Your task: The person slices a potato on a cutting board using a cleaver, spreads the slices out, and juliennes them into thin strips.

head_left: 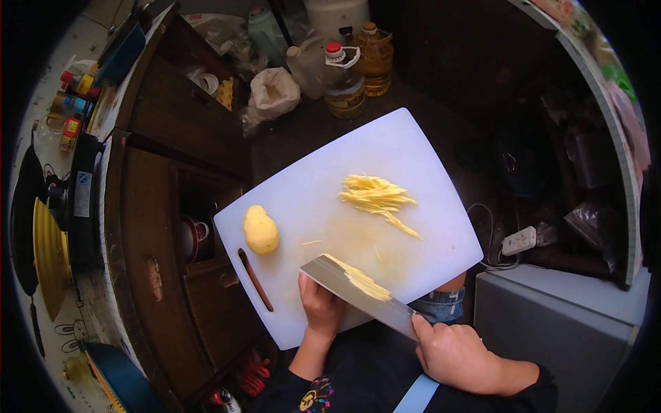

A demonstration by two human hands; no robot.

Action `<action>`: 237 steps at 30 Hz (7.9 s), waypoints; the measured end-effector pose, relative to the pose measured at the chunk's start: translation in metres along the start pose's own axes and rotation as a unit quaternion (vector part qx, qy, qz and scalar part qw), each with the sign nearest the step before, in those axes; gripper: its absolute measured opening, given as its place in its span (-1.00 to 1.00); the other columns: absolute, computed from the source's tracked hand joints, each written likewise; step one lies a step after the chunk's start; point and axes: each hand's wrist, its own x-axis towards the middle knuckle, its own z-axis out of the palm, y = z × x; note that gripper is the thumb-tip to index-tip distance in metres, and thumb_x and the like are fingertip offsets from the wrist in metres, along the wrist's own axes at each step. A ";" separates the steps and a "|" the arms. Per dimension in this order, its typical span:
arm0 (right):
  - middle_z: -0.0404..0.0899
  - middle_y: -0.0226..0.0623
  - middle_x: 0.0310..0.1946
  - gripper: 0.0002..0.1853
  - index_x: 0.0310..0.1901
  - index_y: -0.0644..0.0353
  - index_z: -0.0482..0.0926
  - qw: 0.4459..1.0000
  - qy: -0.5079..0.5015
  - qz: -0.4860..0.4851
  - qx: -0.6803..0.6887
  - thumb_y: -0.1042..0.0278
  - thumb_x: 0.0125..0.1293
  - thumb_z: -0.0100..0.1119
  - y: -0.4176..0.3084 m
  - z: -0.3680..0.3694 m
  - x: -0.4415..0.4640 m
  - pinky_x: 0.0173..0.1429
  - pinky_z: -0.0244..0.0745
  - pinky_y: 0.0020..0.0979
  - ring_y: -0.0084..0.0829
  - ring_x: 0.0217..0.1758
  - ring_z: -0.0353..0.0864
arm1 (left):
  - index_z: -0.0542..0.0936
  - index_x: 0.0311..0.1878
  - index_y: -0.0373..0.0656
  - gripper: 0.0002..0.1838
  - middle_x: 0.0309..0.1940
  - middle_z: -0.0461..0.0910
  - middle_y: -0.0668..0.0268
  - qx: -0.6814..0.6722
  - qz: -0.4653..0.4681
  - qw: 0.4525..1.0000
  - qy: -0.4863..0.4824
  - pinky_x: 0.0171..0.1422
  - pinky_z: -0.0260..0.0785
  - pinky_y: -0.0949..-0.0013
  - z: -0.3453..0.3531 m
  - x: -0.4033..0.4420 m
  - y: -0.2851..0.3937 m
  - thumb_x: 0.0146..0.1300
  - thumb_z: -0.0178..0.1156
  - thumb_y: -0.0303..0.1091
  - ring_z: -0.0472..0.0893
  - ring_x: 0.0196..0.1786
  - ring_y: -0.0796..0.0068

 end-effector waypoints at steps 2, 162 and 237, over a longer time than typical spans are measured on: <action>0.58 0.00 -0.63 -0.61 -0.02 0.52 0.48 1.000 -0.006 0.000 0.002 0.37 0.22 0.13 -0.001 -0.002 0.001 -0.56 0.54 -0.15 -0.07 -0.63 0.63 | 0.63 -0.12 -0.30 -0.67 -0.13 0.57 0.04 -0.005 -0.004 1.000 -0.002 0.05 0.44 0.06 -0.001 0.000 0.000 -0.05 0.30 -0.65 0.54 -0.05 -0.12; 0.57 -0.04 -0.61 -0.78 -0.15 0.32 0.49 0.998 0.038 0.024 0.033 0.37 0.24 0.15 0.005 -0.002 0.011 -0.50 0.54 -0.10 -0.03 -0.60 0.62 | 0.65 -0.17 -0.29 -0.71 -0.16 0.57 0.11 0.052 0.021 0.998 0.006 0.02 0.44 0.13 -0.007 0.004 0.005 -0.04 0.34 -0.64 0.56 -0.09 0.00; 0.57 -0.04 -0.61 -0.63 -0.05 0.48 0.50 1.000 0.023 0.005 -0.019 0.34 0.21 0.16 -0.012 0.010 -0.007 -0.57 0.54 -0.15 -0.10 -0.63 0.63 | 0.63 -0.12 -0.24 -0.68 -0.21 0.57 0.15 0.030 0.028 0.999 0.018 -0.13 0.45 0.15 -0.011 -0.003 0.001 -0.02 0.32 -0.59 0.54 -0.19 0.03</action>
